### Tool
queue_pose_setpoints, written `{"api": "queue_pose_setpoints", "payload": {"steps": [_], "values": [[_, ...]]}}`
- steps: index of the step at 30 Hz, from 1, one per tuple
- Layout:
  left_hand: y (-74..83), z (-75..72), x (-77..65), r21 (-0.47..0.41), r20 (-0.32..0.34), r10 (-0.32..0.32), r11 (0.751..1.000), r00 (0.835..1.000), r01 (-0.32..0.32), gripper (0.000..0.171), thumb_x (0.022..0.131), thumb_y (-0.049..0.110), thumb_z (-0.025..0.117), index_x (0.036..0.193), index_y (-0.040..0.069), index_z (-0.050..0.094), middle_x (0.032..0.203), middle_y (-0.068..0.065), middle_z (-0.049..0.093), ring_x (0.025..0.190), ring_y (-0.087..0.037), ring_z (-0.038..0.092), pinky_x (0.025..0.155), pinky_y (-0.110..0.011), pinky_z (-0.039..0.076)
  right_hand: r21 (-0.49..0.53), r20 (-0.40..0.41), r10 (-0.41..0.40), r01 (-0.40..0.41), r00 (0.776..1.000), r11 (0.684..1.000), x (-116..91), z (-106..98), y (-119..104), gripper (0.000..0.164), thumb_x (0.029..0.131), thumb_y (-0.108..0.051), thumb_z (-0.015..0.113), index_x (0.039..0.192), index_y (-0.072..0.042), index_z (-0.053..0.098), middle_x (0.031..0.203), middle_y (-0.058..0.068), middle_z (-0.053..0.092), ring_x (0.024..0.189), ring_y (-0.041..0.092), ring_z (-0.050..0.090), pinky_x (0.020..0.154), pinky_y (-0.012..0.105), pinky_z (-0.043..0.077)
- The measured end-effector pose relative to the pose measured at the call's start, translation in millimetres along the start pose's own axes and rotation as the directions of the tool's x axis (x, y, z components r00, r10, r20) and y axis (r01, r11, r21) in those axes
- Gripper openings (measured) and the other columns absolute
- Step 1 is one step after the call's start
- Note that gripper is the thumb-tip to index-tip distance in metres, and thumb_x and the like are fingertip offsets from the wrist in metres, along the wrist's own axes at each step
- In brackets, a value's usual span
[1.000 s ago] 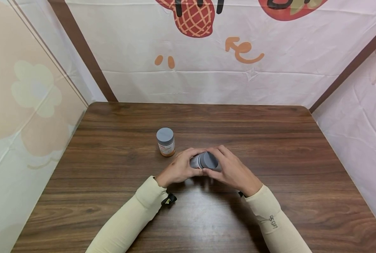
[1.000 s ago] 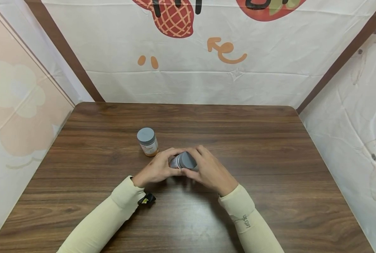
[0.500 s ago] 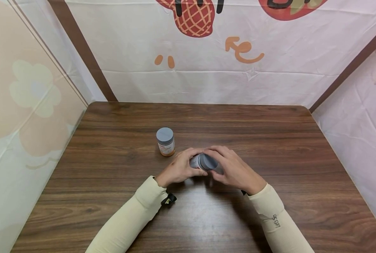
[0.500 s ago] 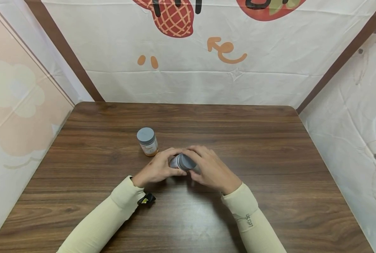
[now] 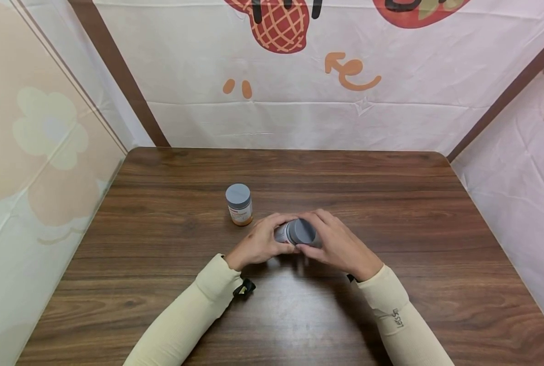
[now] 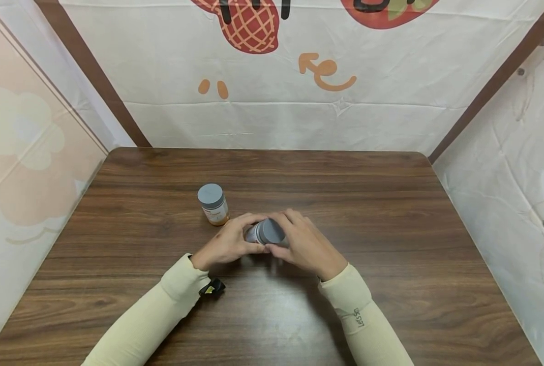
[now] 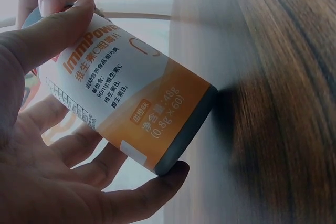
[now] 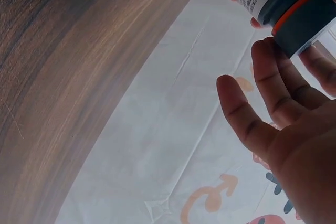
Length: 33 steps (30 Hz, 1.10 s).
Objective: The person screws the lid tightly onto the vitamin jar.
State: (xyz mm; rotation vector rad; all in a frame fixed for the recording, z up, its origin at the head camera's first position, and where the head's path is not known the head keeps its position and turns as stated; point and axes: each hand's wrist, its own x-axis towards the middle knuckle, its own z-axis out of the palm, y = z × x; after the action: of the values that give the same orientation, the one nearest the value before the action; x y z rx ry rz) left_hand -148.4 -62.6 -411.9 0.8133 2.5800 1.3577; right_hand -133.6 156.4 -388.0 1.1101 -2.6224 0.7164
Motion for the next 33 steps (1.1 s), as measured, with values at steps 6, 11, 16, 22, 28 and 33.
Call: {"api": "queue_pose_setpoints", "payload": {"steps": [6, 11, 16, 22, 28, 33], "values": [[-0.5, -0.4, 0.2, 0.009, 0.002, 0.003, 1.000, 1.000, -0.003, 0.067, 0.076, 0.018, 0.090, 0.136, 0.010, 0.060, 0.123, -0.009, 0.064, 0.105, -0.022, 0.059, 0.091, -0.047, 0.048, -0.010, 0.010, -0.093, 0.093, 0.996, 0.996, 0.9, -2.5, 3.4, 0.070, 0.080, -0.019, 0.084, 0.141, -0.007, 0.051, 0.134, 0.012, 0.054, 0.116, 0.028, 0.056, 0.088, 0.050, 0.048], [0.0, -1.3, 0.0, -0.009, 0.005, 0.003, 1.000, 1.000, -0.003, 0.067, 0.075, 0.017, 0.090, 0.135, 0.012, 0.061, 0.124, -0.007, 0.064, 0.107, -0.022, 0.059, 0.092, -0.045, 0.048, 0.009, 0.013, -0.165, 0.165, 0.986, 0.986, 2.6, -3.6, 4.9, 0.062, 0.079, -0.008, 0.080, 0.136, -0.006, 0.056, 0.133, 0.008, 0.056, 0.117, 0.025, 0.055, 0.090, 0.046, 0.048], [0.7, -1.3, -0.6, -0.014, 0.002, -0.001, 1.000, 1.000, 0.001, 0.066, 0.075, 0.016, 0.090, 0.135, 0.011, 0.061, 0.126, -0.007, 0.064, 0.109, -0.022, 0.059, 0.093, -0.046, 0.048, 0.009, 0.000, -0.119, 0.119, 0.993, 0.993, 3.2, -2.9, 2.9, 0.055, 0.081, -0.015, 0.080, 0.132, -0.006, 0.058, 0.123, 0.008, 0.059, 0.109, 0.023, 0.057, 0.088, 0.043, 0.049], [1.3, -1.2, -0.5, -0.004, 0.003, -0.004, 1.000, 1.000, 0.004, 0.064, 0.077, 0.013, 0.088, 0.134, 0.008, 0.061, 0.126, -0.009, 0.064, 0.108, -0.023, 0.059, 0.093, -0.048, 0.048, -0.019, -0.016, -0.048, 0.048, 0.999, 0.999, 2.4, -1.4, 0.4, 0.055, 0.083, -0.028, 0.083, 0.127, -0.005, 0.060, 0.115, 0.007, 0.061, 0.097, 0.020, 0.059, 0.079, 0.040, 0.050], [0.8, -1.4, -0.5, 0.006, 0.007, -0.009, 1.000, 1.000, 0.009, 0.067, 0.076, 0.018, 0.089, 0.136, 0.010, 0.060, 0.125, -0.009, 0.064, 0.107, -0.023, 0.059, 0.093, -0.048, 0.048, -0.026, 0.020, -0.075, 0.075, 0.997, 0.997, 1.8, -3.0, 2.5, 0.067, 0.081, -0.024, 0.083, 0.139, -0.008, 0.053, 0.132, 0.011, 0.055, 0.115, 0.026, 0.056, 0.087, 0.047, 0.048], [-0.9, -1.3, 0.1, -0.012, 0.009, -0.015, 1.000, 1.000, 0.015, 0.067, 0.075, 0.017, 0.090, 0.135, 0.012, 0.061, 0.127, -0.008, 0.063, 0.110, -0.023, 0.059, 0.095, -0.047, 0.047, -0.003, 0.027, -0.160, 0.160, 0.987, 0.987, 2.5, -2.8, 4.6, 0.066, 0.080, -0.011, 0.079, 0.140, -0.008, 0.053, 0.135, 0.009, 0.054, 0.118, 0.025, 0.055, 0.088, 0.047, 0.048]]}}
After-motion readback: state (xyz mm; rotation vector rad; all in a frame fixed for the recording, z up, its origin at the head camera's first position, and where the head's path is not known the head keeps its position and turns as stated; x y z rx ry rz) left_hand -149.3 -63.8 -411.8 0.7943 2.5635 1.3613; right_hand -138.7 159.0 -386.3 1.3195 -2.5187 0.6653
